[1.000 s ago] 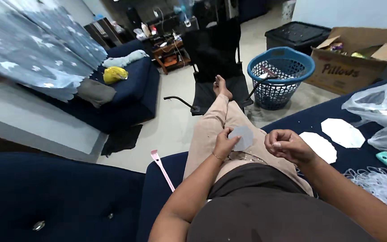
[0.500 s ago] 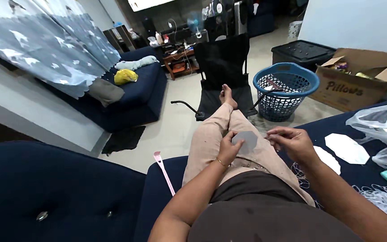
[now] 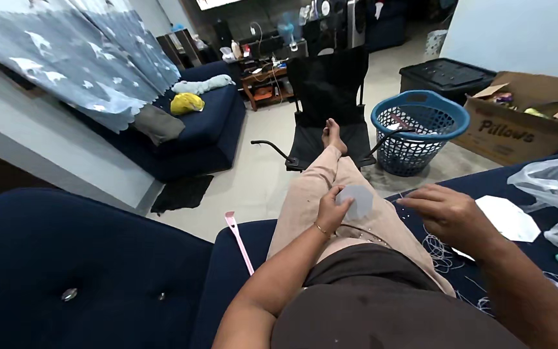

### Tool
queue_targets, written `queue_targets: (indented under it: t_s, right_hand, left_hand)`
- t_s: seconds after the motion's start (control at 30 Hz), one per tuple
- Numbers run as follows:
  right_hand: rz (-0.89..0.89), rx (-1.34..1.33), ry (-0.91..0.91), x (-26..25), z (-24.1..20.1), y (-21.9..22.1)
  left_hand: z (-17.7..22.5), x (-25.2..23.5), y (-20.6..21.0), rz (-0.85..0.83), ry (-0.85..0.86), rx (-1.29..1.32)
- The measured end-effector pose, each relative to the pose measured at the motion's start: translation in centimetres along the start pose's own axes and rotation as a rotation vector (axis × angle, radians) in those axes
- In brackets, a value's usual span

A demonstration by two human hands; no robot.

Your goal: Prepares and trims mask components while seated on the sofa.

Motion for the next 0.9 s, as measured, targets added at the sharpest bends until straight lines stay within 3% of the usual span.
queue_targets:
  t_s: [0.1,0.2,0.33,0.57,0.9]
  right_hand:
    - [-0.067,-0.312,0.006,-0.1,-0.3,0.2]
    - [-0.167,-0.379,0.196,0.8,2.5,3.5]
    - [-0.137,-0.552,0.388,1.5,3.7,5.4]
    - [-0.075,-0.570,0.572,2.2,4.1,7.0]
    - [-0.028,-0.402,0.579,2.7,3.5,9.1]
  left_hand:
    - [-0.2,0.0,0.3,-0.016,-0.004,0.003]
    - [-0.1,0.0,0.5,-0.041,0.006,-0.013]
    - [-0.2,0.0,0.5,-0.062,0.016,-0.029]
    - [-0.1,0.3,1.6,-0.162,-0.029,-0.101]
    - [-0.9,0.7,1.9,-0.181,-0.084,-0.117]
Point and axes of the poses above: each hand's wrist, its own x-axis away from the middle knuckle, its own y-axis out of the palm, z = x × y, the point moved 8 cm from there along -x, towards the middle knuckle, and after that the axes turned 6 degrees about x, right-handed, at the moved point
